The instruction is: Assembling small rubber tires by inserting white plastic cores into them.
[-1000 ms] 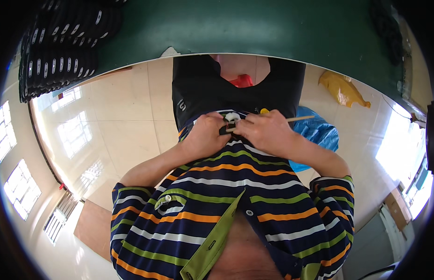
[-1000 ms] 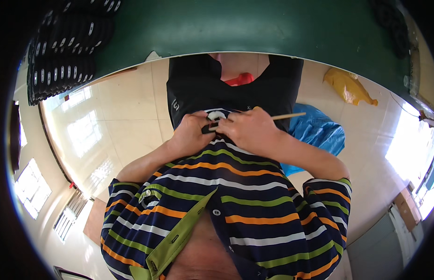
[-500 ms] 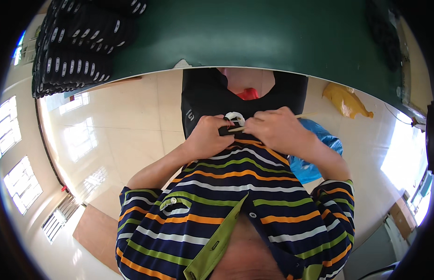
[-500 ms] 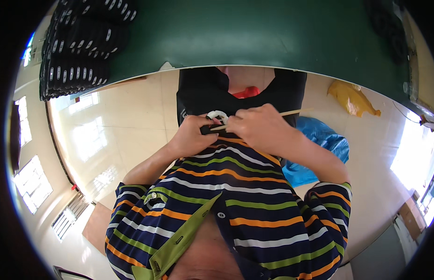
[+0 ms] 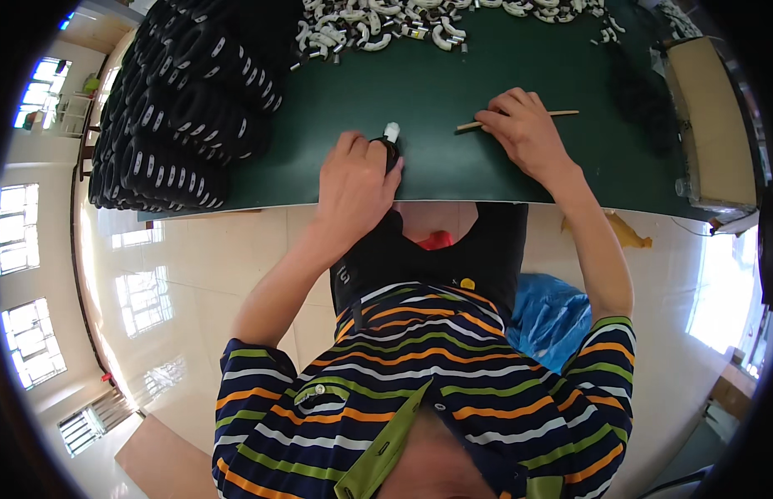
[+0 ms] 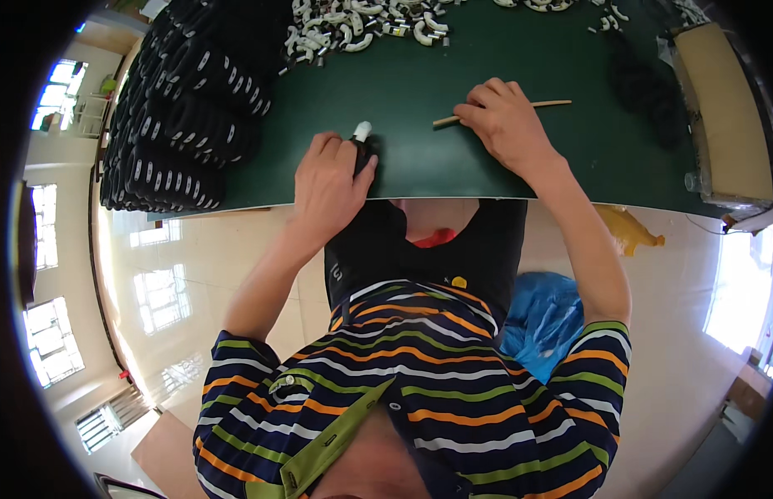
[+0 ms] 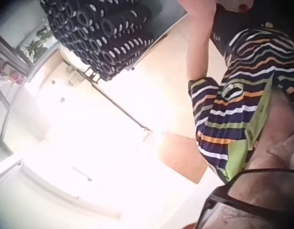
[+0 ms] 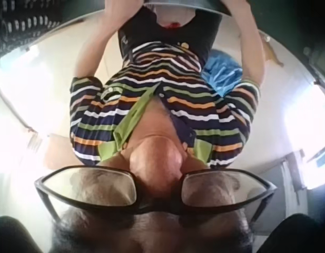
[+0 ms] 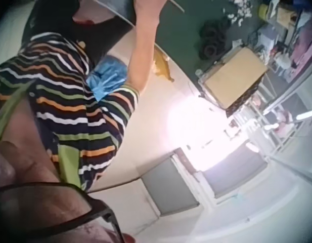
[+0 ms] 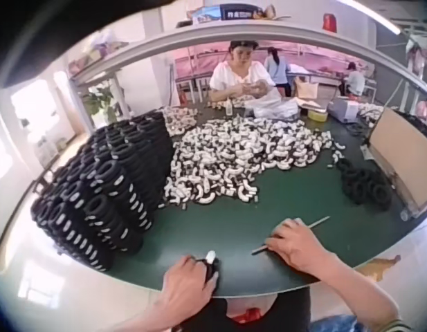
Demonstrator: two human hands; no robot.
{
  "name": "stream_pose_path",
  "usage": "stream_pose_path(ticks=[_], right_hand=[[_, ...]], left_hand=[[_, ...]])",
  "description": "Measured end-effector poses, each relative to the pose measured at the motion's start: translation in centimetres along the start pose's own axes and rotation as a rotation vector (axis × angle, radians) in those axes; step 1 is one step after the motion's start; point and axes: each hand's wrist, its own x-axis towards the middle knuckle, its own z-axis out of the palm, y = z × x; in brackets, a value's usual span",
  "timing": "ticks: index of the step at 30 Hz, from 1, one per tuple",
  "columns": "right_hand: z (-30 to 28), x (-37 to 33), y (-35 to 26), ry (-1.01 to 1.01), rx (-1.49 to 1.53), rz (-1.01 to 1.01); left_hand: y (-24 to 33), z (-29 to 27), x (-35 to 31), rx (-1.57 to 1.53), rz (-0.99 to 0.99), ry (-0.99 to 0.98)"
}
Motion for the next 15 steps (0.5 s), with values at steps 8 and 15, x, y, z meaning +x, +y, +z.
stream_pose_path(ticks=[8,15], right_hand=[[2.6,0.0,-7.2,0.203,0.327,0.345],[3.6,3.5,-10.4,-0.124,0.227,0.595]], left_hand=[[0.8,0.4,-0.7,0.074,0.042,-0.015],[-1.3,0.1,0.6,-0.119,-0.152,0.029]])
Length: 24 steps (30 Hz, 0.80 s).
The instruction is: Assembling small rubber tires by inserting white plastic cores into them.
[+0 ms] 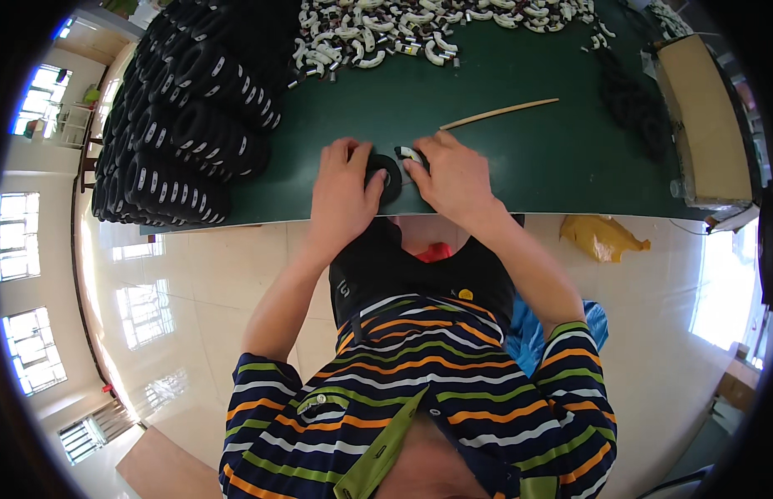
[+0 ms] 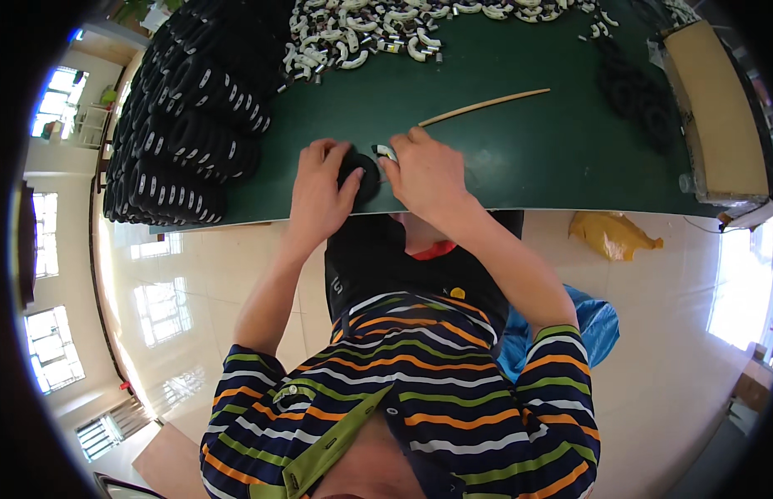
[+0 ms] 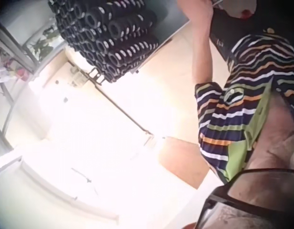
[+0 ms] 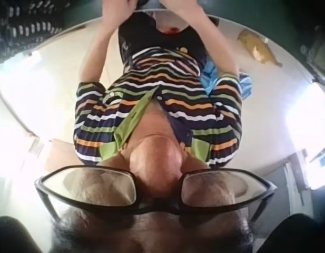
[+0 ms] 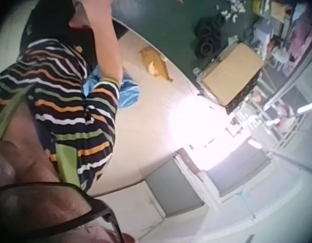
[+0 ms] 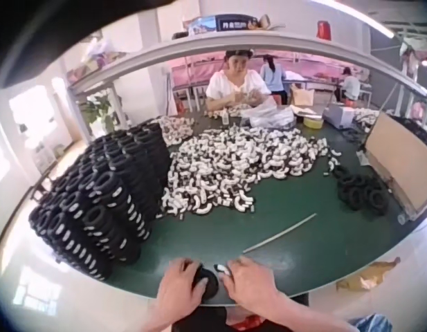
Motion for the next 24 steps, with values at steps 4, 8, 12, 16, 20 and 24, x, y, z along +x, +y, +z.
stream_pose_path(ticks=[4,8,12,16,20,24], right_hand=[[0.8,0.2,0.6,0.074,0.085,-0.044],[-0.2,-0.9,1.4,-0.017,0.556,0.096],[-0.6,-2.1,1.4,0.0,0.844,0.129],[-0.3,-3.0,1.2,0.117,0.982,0.146],[-0.2,-3.2,1.2,0.143,1.002,0.158],[-0.5,-3.3,1.4,0.184,0.779,0.096]], left_hand=[[-1.3,0.2,1.5,-0.022,0.053,-0.196],[-0.7,-0.8,1.5,-0.706,-0.367,-0.363],[-1.0,0.3,0.6,-1.176,-0.401,-0.376],[-0.6,1.6,-0.1,-1.292,-0.375,-0.254],[0.5,2.6,-0.6,-1.341,-0.35,-0.178],[0.9,3.3,-1.0,-1.278,-0.367,-0.105]])
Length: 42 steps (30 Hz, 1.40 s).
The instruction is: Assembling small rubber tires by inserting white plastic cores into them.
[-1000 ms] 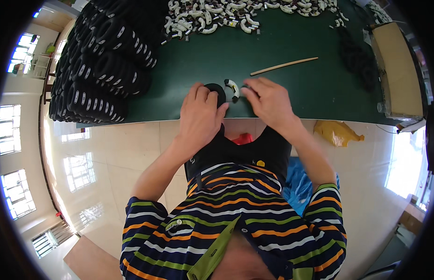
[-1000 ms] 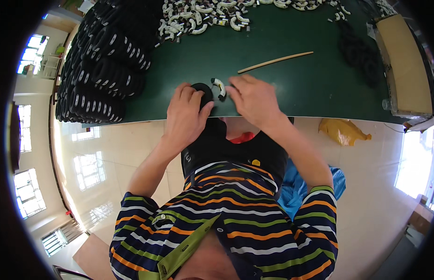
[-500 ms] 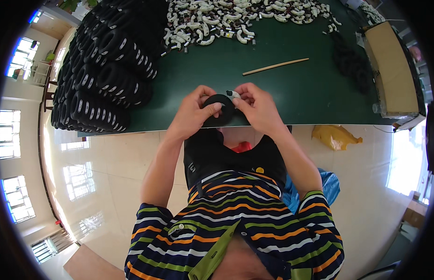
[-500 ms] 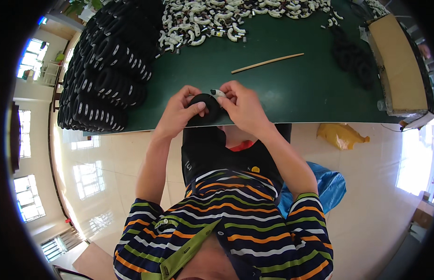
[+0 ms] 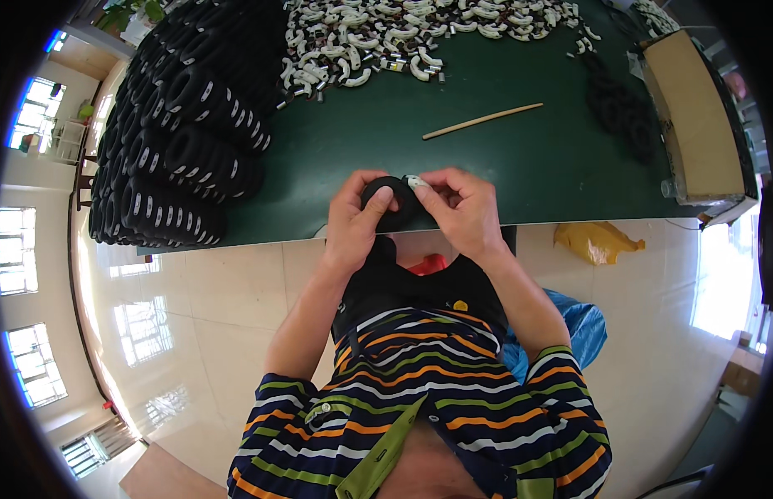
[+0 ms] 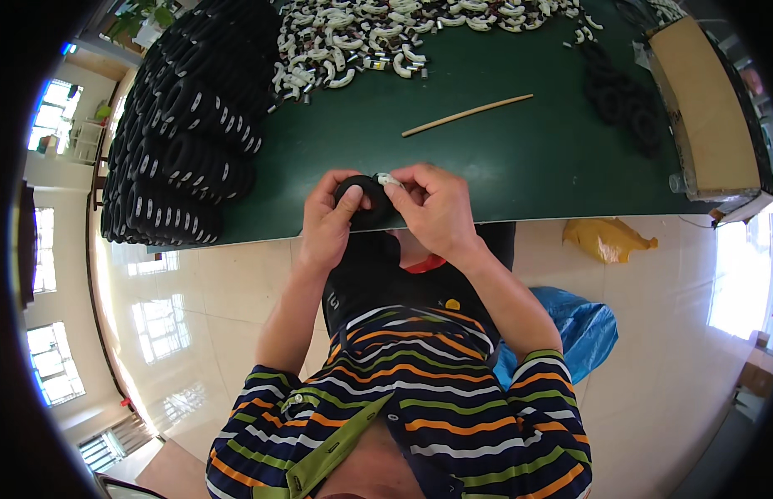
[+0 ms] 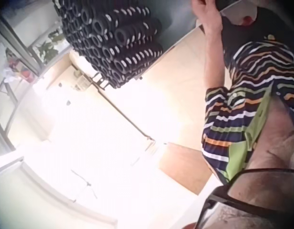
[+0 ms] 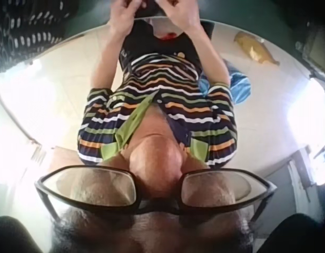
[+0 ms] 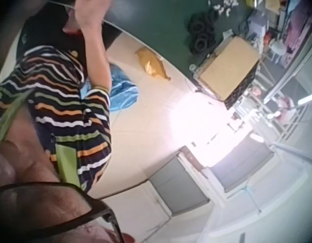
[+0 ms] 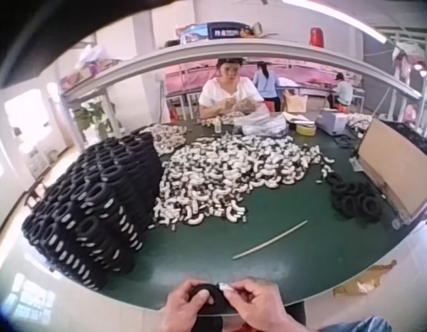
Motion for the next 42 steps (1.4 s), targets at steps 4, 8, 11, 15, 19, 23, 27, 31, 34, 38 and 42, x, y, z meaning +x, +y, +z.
stream_pose_path(ticks=[4,8,11,15,19,23,27,31,34,38,42], right_hand=[[-0.3,-0.1,-0.7,-0.019,-0.139,-0.132],[-0.8,-0.4,-0.5,-0.058,-0.107,-0.158],[-1.1,-0.6,-0.5,-0.093,-0.039,-0.176],[-1.3,-0.3,0.2,-0.131,-0.025,-0.236],[-1.6,0.0,0.2,-0.189,-0.035,-0.25],[-1.0,-0.9,0.4,-0.183,0.021,-0.036],[-0.8,-0.8,0.7,-0.102,0.024,-0.028],[-0.8,-0.8,0.4,-0.1,-0.057,-0.393],[-1.0,-0.7,0.3,-0.205,0.07,-0.166],[-1.2,-1.0,0.3,-0.259,0.137,-0.107],[-1.1,-0.8,0.1,-0.178,0.082,-0.095]], left_hand=[[-0.4,0.4,-0.1,-0.003,0.013,0.037],[-0.2,0.2,-0.1,-0.005,0.015,0.021],[-0.3,0.3,-0.1,-0.09,0.012,-0.022],[-0.4,0.3,-0.1,-0.139,-0.019,-0.036],[-0.3,0.4,-0.1,-0.102,-0.012,-0.038],[-0.2,0.4,-0.5,0.129,0.07,-0.015],[0.0,0.1,-0.8,0.354,0.107,-0.043],[0.4,-0.7,-0.8,0.173,-0.088,-0.183],[0.9,0.3,-2.1,0.444,-0.001,-0.103],[2.0,0.8,-2.7,0.569,0.09,-0.102],[0.8,0.1,-2.7,0.184,0.014,-0.098]])
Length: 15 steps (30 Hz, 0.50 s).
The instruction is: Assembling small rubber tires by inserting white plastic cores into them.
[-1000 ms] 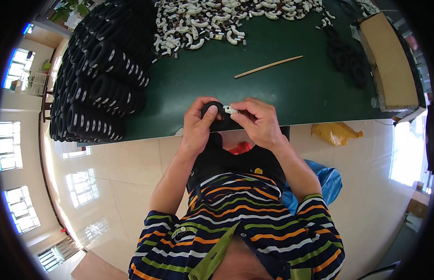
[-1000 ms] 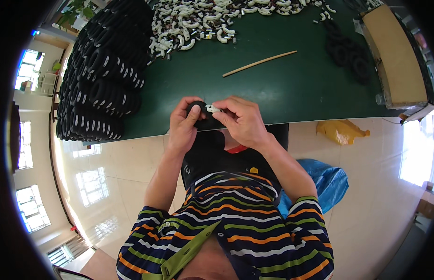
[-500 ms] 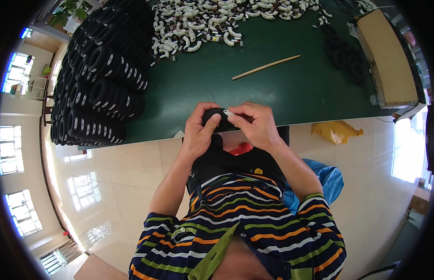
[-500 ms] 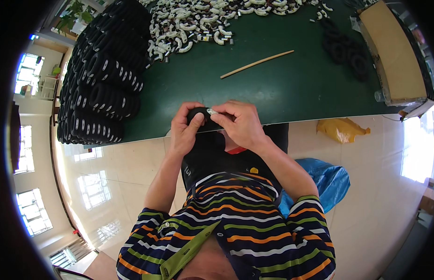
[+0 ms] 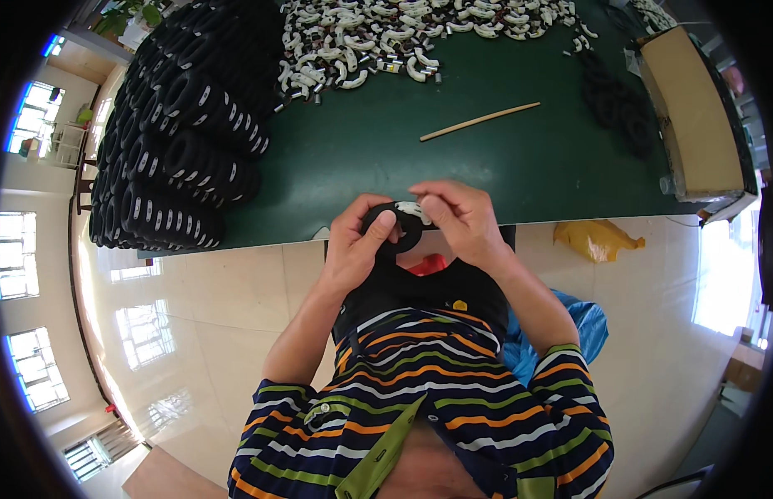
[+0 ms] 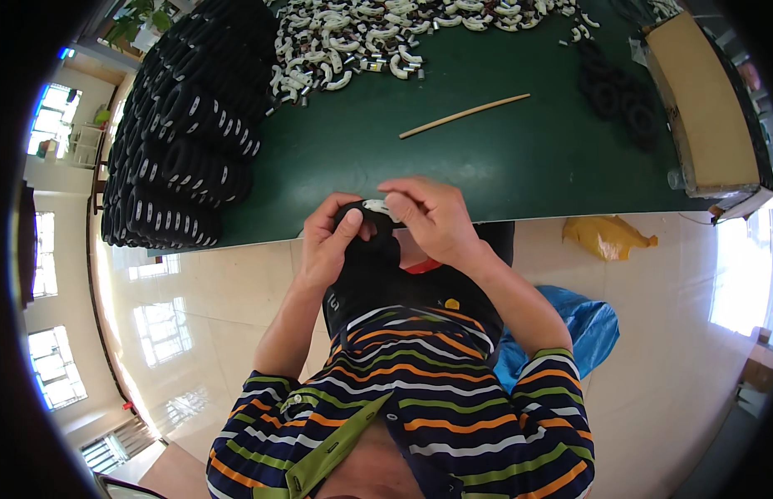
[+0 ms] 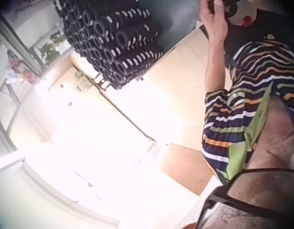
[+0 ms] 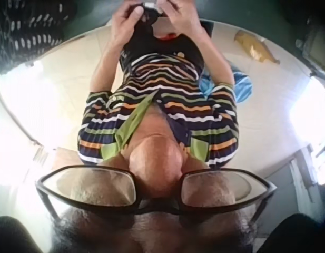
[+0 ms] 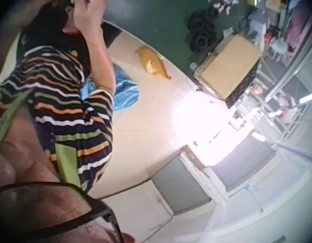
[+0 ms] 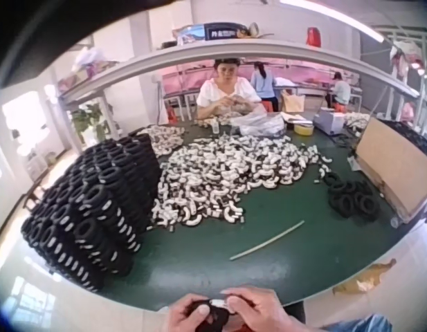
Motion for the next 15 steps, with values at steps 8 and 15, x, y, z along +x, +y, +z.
stream_pose_path(ticks=[8,15], right_hand=[[1.4,0.4,0.7,0.058,-0.283,-0.16],[2.1,0.1,0.6,0.066,-0.442,-0.36]], left_hand=[[-0.6,0.8,-0.5,-0.285,-0.09,-0.015],[0.8,3.6,-0.4,-0.149,-0.305,0.289]])
